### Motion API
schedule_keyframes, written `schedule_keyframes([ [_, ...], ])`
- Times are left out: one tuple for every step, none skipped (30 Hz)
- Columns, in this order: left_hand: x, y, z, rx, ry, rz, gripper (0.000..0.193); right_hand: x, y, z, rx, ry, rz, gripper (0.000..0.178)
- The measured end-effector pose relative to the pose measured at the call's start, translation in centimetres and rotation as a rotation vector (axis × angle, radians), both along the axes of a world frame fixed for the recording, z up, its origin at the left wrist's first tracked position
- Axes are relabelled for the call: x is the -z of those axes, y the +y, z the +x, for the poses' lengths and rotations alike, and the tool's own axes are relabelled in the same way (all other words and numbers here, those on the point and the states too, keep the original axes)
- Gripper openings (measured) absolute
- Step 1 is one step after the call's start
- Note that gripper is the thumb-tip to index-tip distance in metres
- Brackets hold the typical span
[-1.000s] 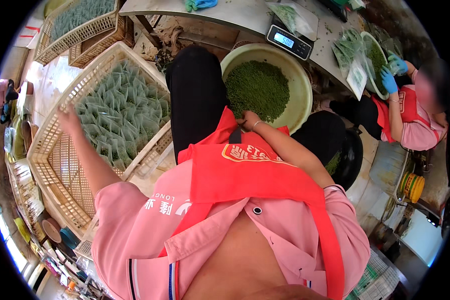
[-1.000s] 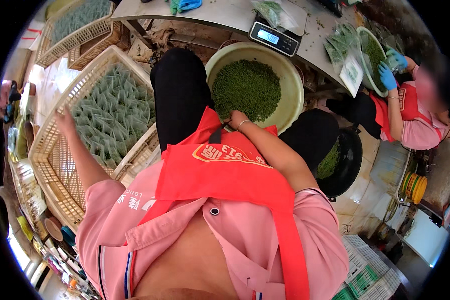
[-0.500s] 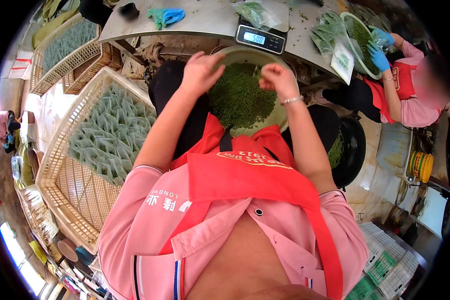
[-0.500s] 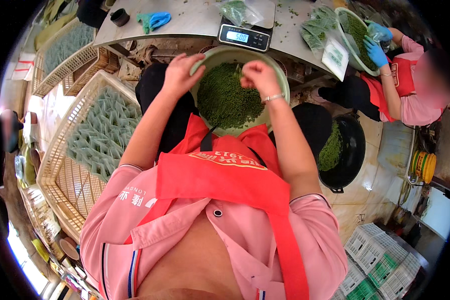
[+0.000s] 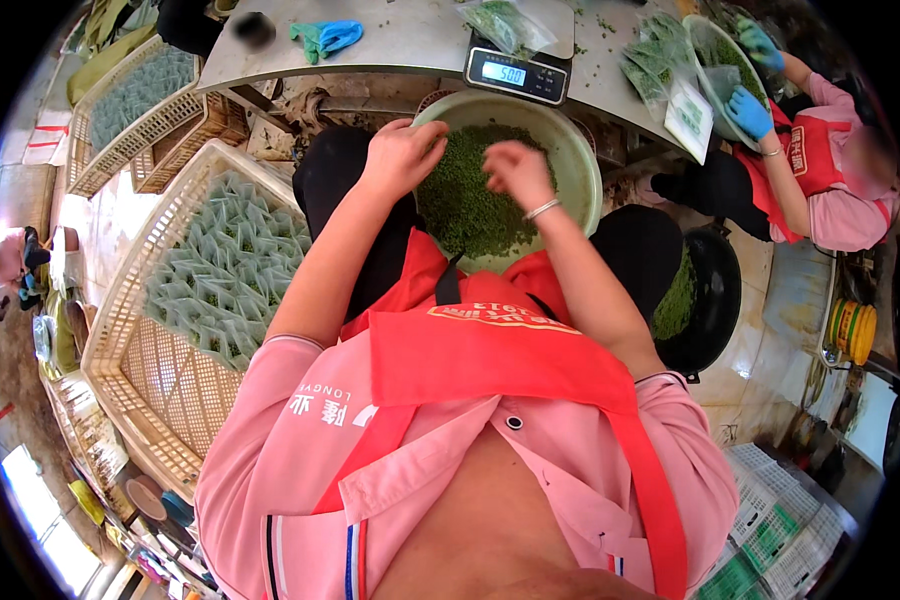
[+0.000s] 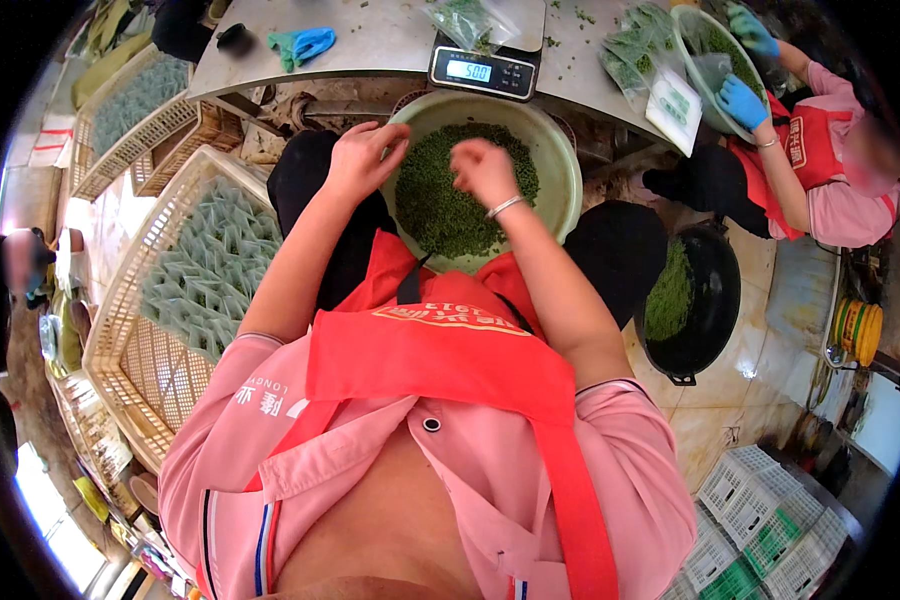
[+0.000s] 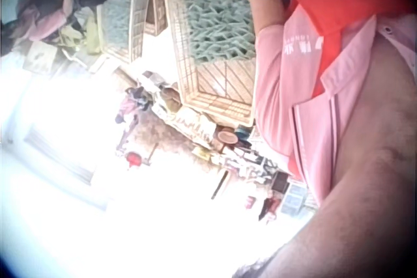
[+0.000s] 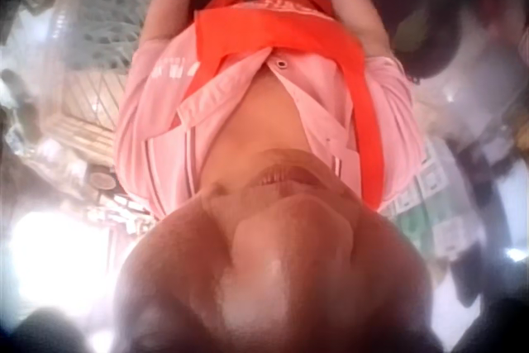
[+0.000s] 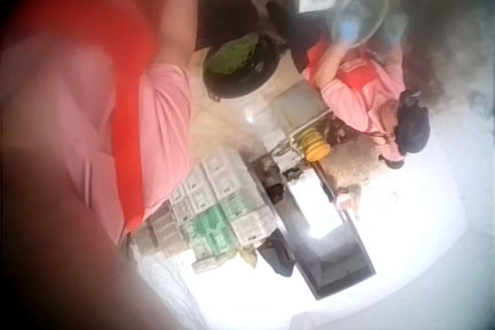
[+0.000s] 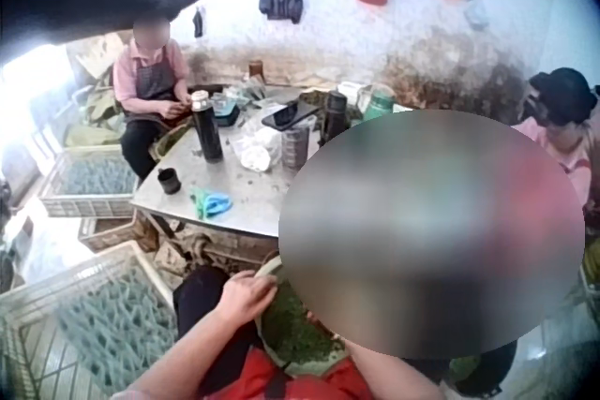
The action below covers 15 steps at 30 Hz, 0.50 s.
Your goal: The person scoops green tea leaves from a bowl into small transparent bags, weighs each bag on a digital scale, and places the finished bags into a basket. The process is repeated continuously.
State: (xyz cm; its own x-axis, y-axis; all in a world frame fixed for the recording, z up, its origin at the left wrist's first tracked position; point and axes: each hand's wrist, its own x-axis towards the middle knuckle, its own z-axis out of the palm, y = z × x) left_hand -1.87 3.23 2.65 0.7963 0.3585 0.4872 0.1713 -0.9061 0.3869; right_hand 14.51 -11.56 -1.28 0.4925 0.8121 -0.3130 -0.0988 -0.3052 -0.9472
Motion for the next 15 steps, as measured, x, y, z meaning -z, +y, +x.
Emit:
schedule_keyframes([
  [0.0,-0.1,0.5,0.027,-0.053,0.006,0.012,1.3,-0.8,-1.6,-0.167,-0.043,-0.105,0.017],
  [0.1,-0.3,0.7,0.032,-0.053,0.013,0.012,2.7,-1.4,-3.1,-0.329,-0.14,-0.15,0.022],
  [0.4,-0.4,0.9,0.035,-0.054,0.022,0.012,4.0,-1.8,-4.2,-0.495,-0.282,-0.199,0.027],
  [0.6,-0.3,1.0,0.033,-0.055,0.029,0.013,4.6,-2.1,-5.3,-0.649,-0.554,-0.147,0.031],
  [0.6,-0.3,1.4,0.036,-0.05,0.037,0.013,7.2,-2.4,-6.2,-0.73,-0.673,-0.095,0.033],
  [0.7,-0.3,1.4,0.034,-0.042,0.045,0.013,8.9,-2.4,-7.1,-0.864,-0.699,-0.107,0.033],
  [0.7,-0.3,1.2,0.029,-0.035,0.054,0.013,9.4,-2.6,-7.9,-0.908,-0.712,-0.143,0.032],
  [0.8,-0.3,0.9,0.015,-0.023,0.048,0.012,9.9,-2.9,-8.5,-0.952,-0.725,-0.18,0.031],
  [0.8,-0.2,0.7,0.002,-0.015,0.045,0.012,9.9,-2.9,-8.4,-1.036,-0.773,-0.242,0.028],
  [0.7,-0.2,0.4,-0.012,-0.006,0.042,0.012,9.9,-2.9,-8.0,-1.12,-0.822,-0.305,0.025],
  [0.7,-0.2,0.2,-0.021,-0.001,0.045,0.012,9.8,-3.0,-7.5,-1.201,-0.869,-0.369,0.022],
  [0.6,-0.2,0.0,-0.028,0.002,0.05,0.011,10.9,-3.5,-7.2,-1.208,-0.893,-0.389,0.024],
  [0.4,-0.2,0.2,-0.027,0.003,0.054,0.011,13.2,-4.3,-6.8,-1.206,-0.917,-0.415,0.025],
  [0.4,-0.2,0.4,-0.02,-0.007,0.05,0.011,14.6,-4.8,-6.3,-1.206,-0.938,-0.442,0.027],
  [0.6,-0.1,0.5,-0.019,-0.017,0.045,0.011,14.6,-5.1,-5.9,-1.173,-0.944,-0.435,0.026],
])
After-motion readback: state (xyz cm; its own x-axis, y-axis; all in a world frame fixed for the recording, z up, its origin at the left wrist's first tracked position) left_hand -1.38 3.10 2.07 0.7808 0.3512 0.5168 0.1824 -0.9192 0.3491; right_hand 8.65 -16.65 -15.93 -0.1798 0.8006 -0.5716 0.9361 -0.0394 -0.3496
